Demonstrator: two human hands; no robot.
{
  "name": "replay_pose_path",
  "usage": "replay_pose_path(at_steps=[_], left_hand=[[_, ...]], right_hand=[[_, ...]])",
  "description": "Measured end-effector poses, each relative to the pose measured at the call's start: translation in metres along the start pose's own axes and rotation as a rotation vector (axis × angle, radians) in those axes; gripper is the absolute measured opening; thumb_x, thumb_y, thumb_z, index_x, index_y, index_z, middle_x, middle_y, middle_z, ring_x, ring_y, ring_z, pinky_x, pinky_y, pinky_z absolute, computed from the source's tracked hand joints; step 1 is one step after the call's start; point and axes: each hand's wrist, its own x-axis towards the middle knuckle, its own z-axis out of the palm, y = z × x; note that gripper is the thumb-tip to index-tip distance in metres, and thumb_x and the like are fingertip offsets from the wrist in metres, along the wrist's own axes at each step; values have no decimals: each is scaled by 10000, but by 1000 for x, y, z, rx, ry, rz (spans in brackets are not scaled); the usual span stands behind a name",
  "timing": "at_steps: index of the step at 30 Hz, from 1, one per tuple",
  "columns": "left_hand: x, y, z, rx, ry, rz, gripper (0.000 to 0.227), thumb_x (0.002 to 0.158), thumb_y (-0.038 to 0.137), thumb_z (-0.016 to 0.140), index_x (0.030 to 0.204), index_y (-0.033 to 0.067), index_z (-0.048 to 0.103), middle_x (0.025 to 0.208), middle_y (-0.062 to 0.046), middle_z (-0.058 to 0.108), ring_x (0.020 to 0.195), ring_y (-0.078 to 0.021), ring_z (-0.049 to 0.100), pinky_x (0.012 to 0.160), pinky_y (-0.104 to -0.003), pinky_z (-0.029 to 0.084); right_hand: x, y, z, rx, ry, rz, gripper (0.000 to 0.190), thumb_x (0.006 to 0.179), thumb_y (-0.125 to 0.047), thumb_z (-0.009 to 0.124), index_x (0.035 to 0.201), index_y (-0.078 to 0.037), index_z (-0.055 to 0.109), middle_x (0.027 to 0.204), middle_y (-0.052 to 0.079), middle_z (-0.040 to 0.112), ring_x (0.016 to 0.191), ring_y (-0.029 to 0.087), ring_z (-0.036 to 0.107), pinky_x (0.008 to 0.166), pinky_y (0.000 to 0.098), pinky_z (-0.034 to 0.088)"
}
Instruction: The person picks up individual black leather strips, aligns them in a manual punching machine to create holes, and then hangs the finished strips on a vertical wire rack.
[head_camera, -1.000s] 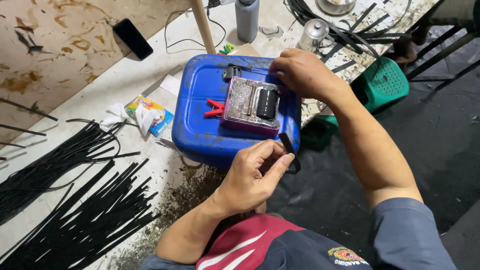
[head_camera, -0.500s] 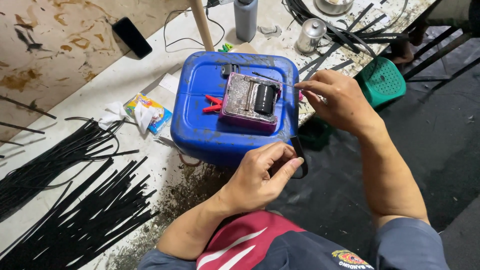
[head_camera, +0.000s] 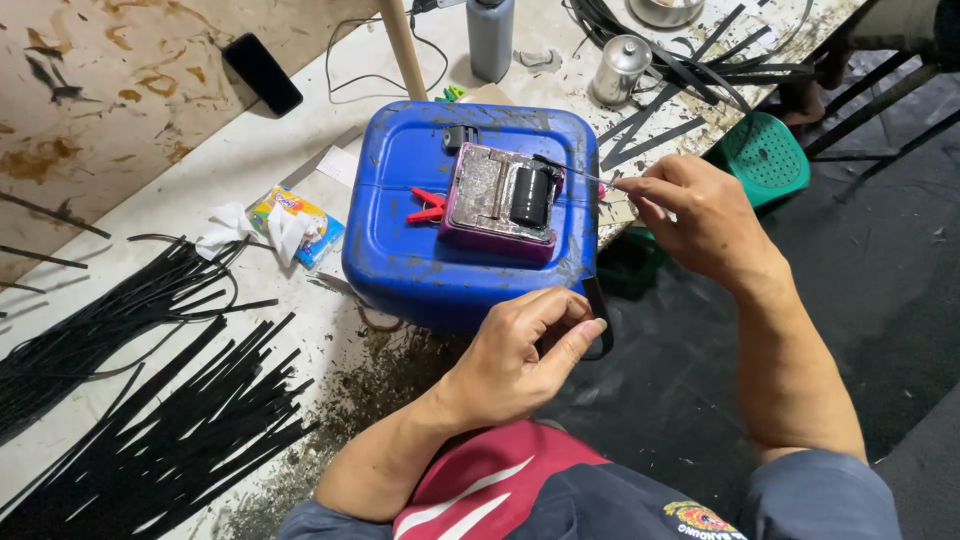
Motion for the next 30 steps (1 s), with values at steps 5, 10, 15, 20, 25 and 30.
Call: replay_pose_path(at_steps=[5, 10, 15, 20, 25, 30], left_hand=[[-1, 4, -2, -1, -8, 2, 109, 1003, 82, 628, 900, 49, 645, 801, -118, 686, 627, -299, 647, 542, -337, 519], [-1, 4, -4, 4, -17, 9, 112, 1005, 82, 626, 899, 49, 643, 803, -122, 684, 640, -313, 654, 547, -347, 523], [0, 6, -6, -1, -23, 2, 113, 1004, 81, 628, 895, 55, 645, 757, -102, 660, 611, -278, 634, 528, -327, 509], [-1, 6, -7, -5, -28, 2, 116, 1005, 81, 624, 895, 47, 640, 744, -111, 654, 607, -288, 633, 521, -335, 506], [-2, 5, -8, -1, -39, 1, 114, 1005, 87, 624, 899, 54, 647, 728, -98, 644, 611, -276, 631, 531, -329, 509], [-2, 8, -11, -4, -51, -6, 112, 1003, 86, 621, 901, 50, 648, 722, -105, 647, 619, -287, 642, 535, -338, 515]], right_hand=[[0, -8, -4, 1, 7, -15, 103, 1025, -117, 664, 1092, -139, 739, 938, 94, 638, 816, 331, 636, 701, 422, 527], [-2, -12, -4, -31, 22, -21, 95, 1015, -99, 683, 1075, -141, 743, 919, 86, 624, 798, 319, 629, 694, 418, 519], [-3, -13, -7, -108, 27, -32, 96, 1040, -119, 652, 1064, -158, 736, 921, 57, 616, 811, 278, 626, 710, 376, 526], [-6, -14, -3, -90, 38, -24, 94, 1046, -128, 652, 1076, -153, 738, 918, 58, 608, 808, 282, 622, 706, 383, 528], [-9, -12, -3, -117, 39, -10, 94, 1038, -125, 667, 1088, -171, 732, 930, 44, 607, 818, 266, 619, 720, 380, 532], [-10, -13, -7, -138, 24, 15, 126, 1018, -98, 691, 1099, -182, 739, 936, 40, 603, 815, 261, 615, 722, 378, 531]])
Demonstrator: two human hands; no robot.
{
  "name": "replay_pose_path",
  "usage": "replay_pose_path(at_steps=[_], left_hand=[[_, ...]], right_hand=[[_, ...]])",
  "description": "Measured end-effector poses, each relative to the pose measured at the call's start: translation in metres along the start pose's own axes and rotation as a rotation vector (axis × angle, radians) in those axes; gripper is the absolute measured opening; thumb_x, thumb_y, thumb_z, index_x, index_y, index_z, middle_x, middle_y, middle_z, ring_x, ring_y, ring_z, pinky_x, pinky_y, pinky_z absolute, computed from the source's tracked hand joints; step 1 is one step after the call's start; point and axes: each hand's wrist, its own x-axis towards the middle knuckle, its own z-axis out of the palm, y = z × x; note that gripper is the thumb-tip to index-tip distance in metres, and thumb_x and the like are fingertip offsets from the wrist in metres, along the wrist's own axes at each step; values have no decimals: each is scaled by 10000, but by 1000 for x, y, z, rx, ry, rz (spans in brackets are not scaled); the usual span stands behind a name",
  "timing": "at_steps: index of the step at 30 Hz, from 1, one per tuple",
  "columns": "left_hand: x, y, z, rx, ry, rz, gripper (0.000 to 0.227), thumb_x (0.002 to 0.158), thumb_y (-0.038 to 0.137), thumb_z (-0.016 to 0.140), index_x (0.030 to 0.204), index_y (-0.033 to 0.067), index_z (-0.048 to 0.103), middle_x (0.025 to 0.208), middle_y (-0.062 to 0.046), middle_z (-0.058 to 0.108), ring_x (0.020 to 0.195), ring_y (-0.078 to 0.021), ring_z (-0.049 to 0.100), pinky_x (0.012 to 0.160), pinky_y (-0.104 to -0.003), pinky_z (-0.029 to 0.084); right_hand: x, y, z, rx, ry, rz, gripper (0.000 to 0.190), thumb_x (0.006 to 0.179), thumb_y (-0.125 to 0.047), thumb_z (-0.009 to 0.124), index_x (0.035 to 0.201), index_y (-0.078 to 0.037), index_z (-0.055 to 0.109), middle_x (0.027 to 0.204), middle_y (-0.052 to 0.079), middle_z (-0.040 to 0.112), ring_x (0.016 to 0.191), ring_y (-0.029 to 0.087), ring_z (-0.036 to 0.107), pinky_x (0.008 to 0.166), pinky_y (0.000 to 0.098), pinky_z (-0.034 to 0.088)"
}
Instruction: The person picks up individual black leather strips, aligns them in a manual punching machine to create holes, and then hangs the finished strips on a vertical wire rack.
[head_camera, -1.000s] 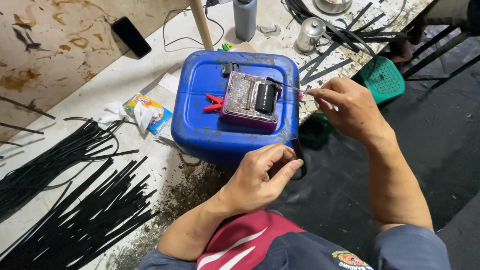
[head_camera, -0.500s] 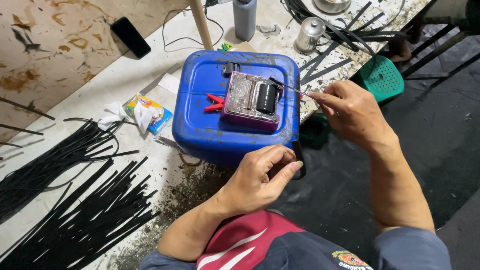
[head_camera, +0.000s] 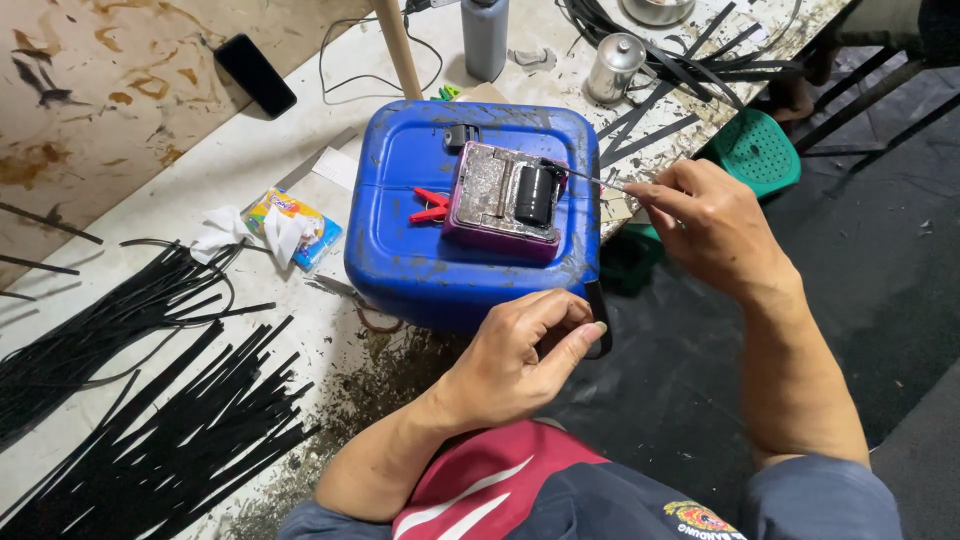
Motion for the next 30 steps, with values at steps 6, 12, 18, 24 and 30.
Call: replay_pose_path(at_steps=[6, 12, 18, 24, 30], left_hand=[[0, -2, -2, 5, -10, 6, 108, 1002, 94, 622, 905, 55, 648, 727, -100, 646, 622, -288, 643, 537, -336, 515], [-1, -3, -4, -8, -20, 8, 103, 1006, 104, 620, 916, 62, 644, 736, -93, 646, 627, -275, 643, 537, -333, 513], [-2, -1, -7, -7, -40, 9, 88, 1002, 103, 618, 934, 59, 652, 743, -106, 650, 643, -292, 654, 534, -339, 517], [-5, 5, -10, 72, -56, 19, 138, 1002, 101, 640, 891, 33, 592, 814, -39, 601, 646, -157, 505, 533, -297, 373], [-6, 1, -13, -34, -66, 3, 90, 1006, 96, 611, 964, 42, 670, 730, -105, 654, 643, -264, 656, 528, -313, 523]], right_hand=[[0, -5, -2, 34, -33, 29, 112, 1049, -140, 647, 1116, -172, 731, 942, 51, 604, 824, 281, 615, 726, 396, 527], [-4, -8, -1, 141, -49, 63, 143, 998, -110, 695, 1111, -180, 747, 938, 52, 634, 823, 285, 629, 713, 397, 524], [-7, -14, -8, 207, -52, 134, 161, 994, -103, 701, 1114, -193, 759, 935, 43, 650, 815, 275, 627, 712, 383, 519], [-2, -29, -21, 216, -79, 34, 325, 1021, 22, 709, 1307, -131, 687, 950, 90, 638, 830, 240, 620, 655, 369, 476], [-9, -31, 20, 182, 78, 60, 225, 942, -53, 726, 1132, -161, 779, 925, 51, 661, 776, 263, 632, 689, 368, 527]])
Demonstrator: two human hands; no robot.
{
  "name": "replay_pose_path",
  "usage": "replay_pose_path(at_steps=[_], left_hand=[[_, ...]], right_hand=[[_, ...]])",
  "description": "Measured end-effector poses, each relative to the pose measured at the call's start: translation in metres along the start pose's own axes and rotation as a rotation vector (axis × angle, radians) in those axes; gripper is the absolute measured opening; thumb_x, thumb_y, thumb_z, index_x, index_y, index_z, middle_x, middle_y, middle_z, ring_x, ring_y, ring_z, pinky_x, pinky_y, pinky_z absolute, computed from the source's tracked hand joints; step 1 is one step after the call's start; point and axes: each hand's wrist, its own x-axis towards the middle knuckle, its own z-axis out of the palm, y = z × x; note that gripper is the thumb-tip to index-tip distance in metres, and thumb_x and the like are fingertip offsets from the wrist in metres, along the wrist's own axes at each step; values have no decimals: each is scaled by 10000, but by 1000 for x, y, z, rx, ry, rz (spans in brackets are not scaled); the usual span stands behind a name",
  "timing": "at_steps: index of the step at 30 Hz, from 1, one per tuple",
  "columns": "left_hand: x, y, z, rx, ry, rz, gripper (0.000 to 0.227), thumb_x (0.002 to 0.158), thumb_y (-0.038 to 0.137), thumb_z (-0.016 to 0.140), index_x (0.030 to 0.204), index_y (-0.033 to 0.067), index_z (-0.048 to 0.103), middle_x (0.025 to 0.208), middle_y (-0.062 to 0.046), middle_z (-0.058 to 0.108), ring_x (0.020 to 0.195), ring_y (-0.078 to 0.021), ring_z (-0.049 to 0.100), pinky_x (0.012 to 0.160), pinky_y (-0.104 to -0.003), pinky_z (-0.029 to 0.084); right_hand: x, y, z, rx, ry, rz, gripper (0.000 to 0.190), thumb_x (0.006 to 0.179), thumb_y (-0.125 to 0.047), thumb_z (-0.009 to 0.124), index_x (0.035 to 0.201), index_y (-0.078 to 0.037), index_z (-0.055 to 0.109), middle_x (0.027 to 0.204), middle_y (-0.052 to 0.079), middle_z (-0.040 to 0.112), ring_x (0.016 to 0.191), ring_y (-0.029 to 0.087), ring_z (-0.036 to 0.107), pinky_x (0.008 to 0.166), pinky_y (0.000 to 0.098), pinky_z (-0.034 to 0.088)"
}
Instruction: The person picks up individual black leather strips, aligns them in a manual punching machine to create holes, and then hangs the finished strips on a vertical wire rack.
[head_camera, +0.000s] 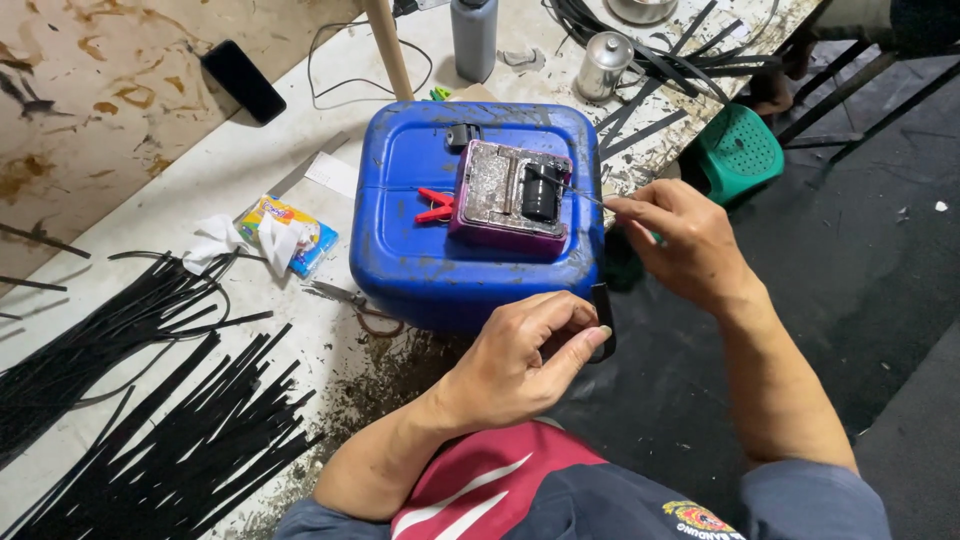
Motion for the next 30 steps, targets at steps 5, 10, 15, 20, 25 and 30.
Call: replay_pose_path(at_steps=[5, 10, 15, 20, 25, 30], left_hand=[[-3, 0, -5, 9, -8, 7, 91, 1004, 95, 612, 961, 41, 671, 731, -108, 655, 644, -272, 661, 524, -320, 529], [-4, -2, -10, 10, -17, 8, 90, 1004, 88, 609, 956, 38, 666, 728, -111, 655, 643, -281, 663, 520, -333, 533], [-3, -4, -11, -5, -22, 18, 95, 1009, 89, 604, 945, 40, 656, 716, -102, 634, 632, -267, 646, 511, -316, 526], [-2, -3, -14, -4, -26, 19, 92, 1004, 81, 608, 937, 36, 653, 714, -111, 633, 626, -275, 645, 500, -322, 524], [-3, -2, -15, 5, -28, 28, 91, 1006, 84, 606, 934, 43, 645, 731, -111, 633, 638, -285, 646, 515, -338, 524], [-3, -2, -14, -1, -29, 30, 85, 1002, 79, 611, 939, 39, 652, 740, -109, 644, 642, -275, 652, 517, -328, 527]], right_hand=[[-13, -1, -1, -125, 52, -46, 226, 944, 0, 723, 1108, -145, 779, 910, 71, 650, 775, 280, 635, 706, 367, 537], [-21, 7, -12, -149, 59, -12, 224, 961, -22, 730, 1120, -169, 790, 931, 43, 655, 783, 250, 635, 719, 347, 539], [-11, 7, -12, -65, 38, 39, 225, 980, -38, 717, 1162, -156, 780, 928, 69, 651, 787, 283, 632, 717, 389, 532], [-7, 4, -9, -82, -1, 43, 211, 966, -41, 711, 1139, -149, 766, 909, 78, 637, 781, 292, 629, 699, 397, 527], [-11, -2, -18, -29, -35, 81, 172, 976, -44, 709, 1117, -129, 760, 906, 87, 645, 780, 303, 631, 692, 402, 520], [-6, -6, -25, 37, 1, 99, 182, 996, -54, 709, 1150, -121, 778, 928, 82, 672, 773, 282, 639, 698, 375, 524]])
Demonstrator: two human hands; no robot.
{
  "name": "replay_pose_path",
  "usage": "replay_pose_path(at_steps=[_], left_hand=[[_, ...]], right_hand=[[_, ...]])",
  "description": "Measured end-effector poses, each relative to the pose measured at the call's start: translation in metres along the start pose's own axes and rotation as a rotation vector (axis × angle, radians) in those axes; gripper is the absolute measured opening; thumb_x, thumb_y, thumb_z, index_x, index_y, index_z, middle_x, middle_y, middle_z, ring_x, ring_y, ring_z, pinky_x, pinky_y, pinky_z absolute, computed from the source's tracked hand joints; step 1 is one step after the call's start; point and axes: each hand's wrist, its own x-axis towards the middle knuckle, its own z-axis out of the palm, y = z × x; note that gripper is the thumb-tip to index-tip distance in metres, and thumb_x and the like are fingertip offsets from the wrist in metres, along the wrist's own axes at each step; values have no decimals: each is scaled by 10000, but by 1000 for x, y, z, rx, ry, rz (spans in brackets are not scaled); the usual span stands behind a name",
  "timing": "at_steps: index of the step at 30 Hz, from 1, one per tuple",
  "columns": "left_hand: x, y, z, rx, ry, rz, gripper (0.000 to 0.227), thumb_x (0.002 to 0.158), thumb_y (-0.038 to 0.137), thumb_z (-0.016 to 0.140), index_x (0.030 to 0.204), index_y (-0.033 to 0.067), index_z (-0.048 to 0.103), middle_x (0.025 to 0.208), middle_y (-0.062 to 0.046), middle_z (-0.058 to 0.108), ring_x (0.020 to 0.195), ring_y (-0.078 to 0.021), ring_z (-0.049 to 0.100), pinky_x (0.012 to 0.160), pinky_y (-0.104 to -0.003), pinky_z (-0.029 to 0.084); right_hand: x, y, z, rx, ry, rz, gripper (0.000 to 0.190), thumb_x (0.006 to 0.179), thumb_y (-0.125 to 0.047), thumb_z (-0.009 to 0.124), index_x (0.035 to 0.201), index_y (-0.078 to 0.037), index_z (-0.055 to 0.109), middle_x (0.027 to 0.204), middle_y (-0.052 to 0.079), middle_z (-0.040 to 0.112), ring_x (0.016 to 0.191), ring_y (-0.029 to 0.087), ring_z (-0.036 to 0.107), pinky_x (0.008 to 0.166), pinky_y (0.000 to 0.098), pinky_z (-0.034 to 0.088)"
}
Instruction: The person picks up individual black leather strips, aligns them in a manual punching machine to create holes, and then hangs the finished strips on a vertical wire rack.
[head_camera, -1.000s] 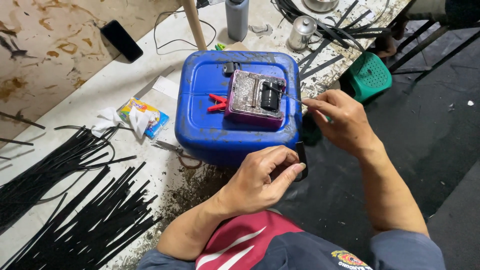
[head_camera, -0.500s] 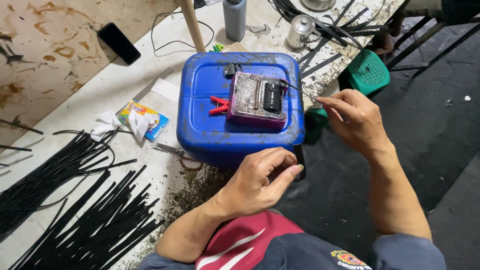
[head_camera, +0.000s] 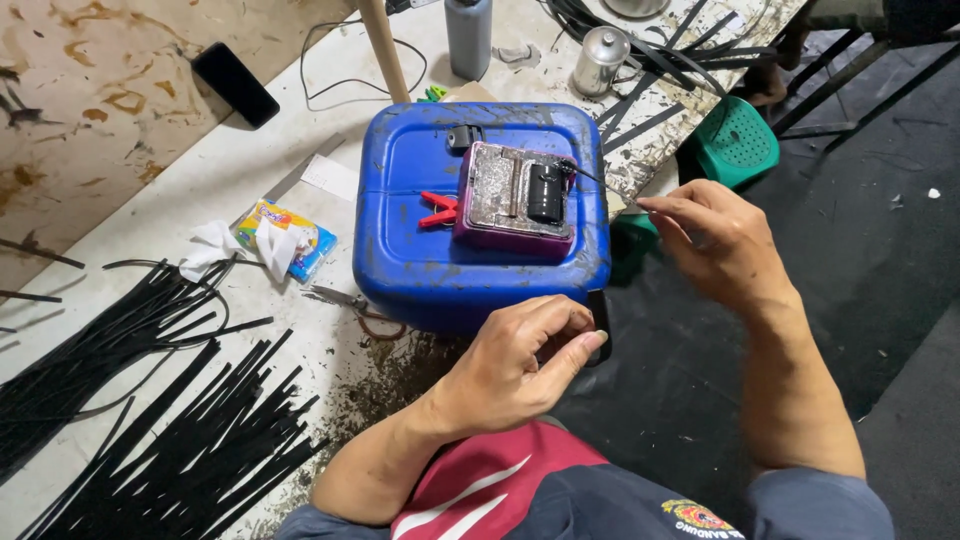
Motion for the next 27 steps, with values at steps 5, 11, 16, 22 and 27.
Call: replay_pose_path(at_steps=[5, 11, 16, 22, 27], left_hand=[[0, 2, 0, -6, -7, -9, 90, 1003, 78, 608, 939, 36, 656, 748, -110, 650, 651, -275, 657, 520, -320, 531], [1, 0, 0, -4, -9, -10, 86, 1001, 73, 607, 941, 36, 655, 766, -114, 661, 667, -283, 666, 517, -322, 535], [2, 4, 0, 106, -35, -49, 121, 1005, 121, 626, 915, 41, 608, 810, -32, 608, 638, -153, 519, 459, -282, 376], [3, 5, 0, 101, -35, -28, 138, 1009, 103, 619, 893, 34, 591, 793, -41, 598, 635, -170, 515, 558, -310, 397], [2, 5, -1, 105, -29, -20, 143, 1013, 103, 610, 888, 41, 580, 796, -39, 591, 638, -169, 509, 519, -307, 381]], right_hand=[[2, -5, 14, -42, 25, -71, 188, 977, -33, 714, 1133, -116, 781, 925, 83, 668, 782, 293, 641, 702, 379, 531], [-5, -1, 12, -246, 54, -178, 168, 952, 13, 723, 1050, -110, 783, 922, 87, 653, 748, 277, 613, 686, 368, 530], [-2, -10, -14, -282, -79, -190, 259, 1024, 58, 710, 1252, -64, 716, 950, 135, 622, 790, 290, 572, 694, 407, 497], [13, -19, -10, 233, -191, 33, 290, 998, 60, 669, 1249, -80, 708, 996, 99, 658, 858, 217, 629, 742, 327, 485], [6, 4, -4, 89, -290, 10, 335, 1003, 30, 607, 1280, -129, 706, 957, 79, 613, 834, 248, 591, 701, 368, 451]])
